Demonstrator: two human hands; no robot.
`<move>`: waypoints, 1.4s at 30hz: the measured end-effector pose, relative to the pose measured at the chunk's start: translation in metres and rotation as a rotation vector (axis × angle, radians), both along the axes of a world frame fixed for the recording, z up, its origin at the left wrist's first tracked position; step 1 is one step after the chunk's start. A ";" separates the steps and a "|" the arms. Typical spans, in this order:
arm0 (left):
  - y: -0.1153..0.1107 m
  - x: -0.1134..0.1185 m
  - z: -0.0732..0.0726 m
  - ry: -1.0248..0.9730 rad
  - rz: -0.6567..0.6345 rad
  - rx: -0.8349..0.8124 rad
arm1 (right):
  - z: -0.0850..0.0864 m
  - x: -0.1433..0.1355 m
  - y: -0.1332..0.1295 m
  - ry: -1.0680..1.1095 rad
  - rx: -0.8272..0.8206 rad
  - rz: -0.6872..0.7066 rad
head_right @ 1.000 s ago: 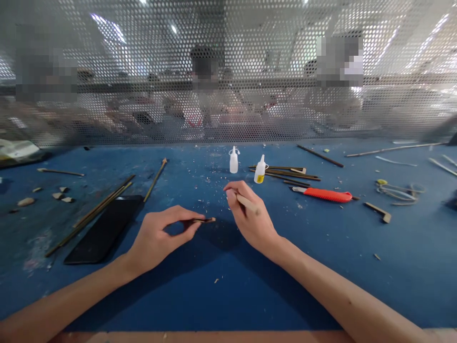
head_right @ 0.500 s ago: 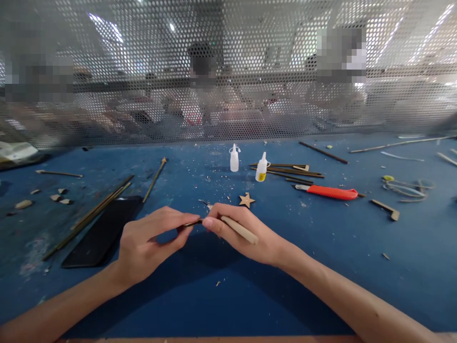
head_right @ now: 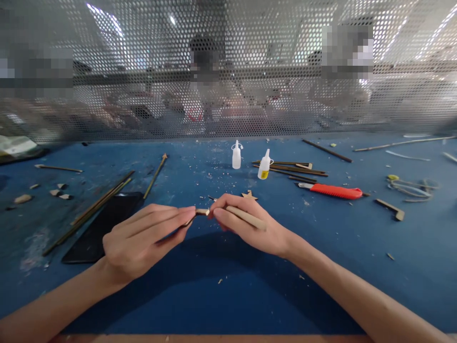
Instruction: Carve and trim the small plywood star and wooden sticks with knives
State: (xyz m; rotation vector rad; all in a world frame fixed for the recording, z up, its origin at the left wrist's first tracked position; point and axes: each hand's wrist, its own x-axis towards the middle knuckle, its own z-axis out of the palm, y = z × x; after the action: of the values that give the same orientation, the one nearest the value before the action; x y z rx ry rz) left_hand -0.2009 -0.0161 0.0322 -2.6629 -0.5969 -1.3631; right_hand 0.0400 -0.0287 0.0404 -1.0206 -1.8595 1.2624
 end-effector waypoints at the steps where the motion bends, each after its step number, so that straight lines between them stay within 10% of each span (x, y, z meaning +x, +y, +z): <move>1: 0.000 -0.001 -0.001 0.034 0.003 0.035 | -0.001 -0.001 -0.001 -0.052 0.026 -0.009; 13: -0.001 -0.002 -0.008 0.076 -0.034 -0.082 | -0.006 -0.009 -0.005 -0.212 0.253 -0.127; 21: 0.004 0.004 -0.012 -0.116 0.104 -0.519 | -0.012 -0.006 -0.004 -0.286 0.473 -0.238; 33: 0.005 0.010 -0.013 -0.320 -0.157 -1.448 | -0.021 -0.003 -0.003 -0.262 0.575 -0.105; 42: 0.013 0.009 -0.017 -0.470 -0.226 -1.574 | -0.015 -0.004 0.000 -0.150 0.419 -0.306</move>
State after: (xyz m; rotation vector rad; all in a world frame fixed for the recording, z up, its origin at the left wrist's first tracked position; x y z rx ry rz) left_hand -0.1918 -0.0031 0.0148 -3.3702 -2.2561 -2.1647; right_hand 0.0362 -0.0291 0.0251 -1.1313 -1.8817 0.6000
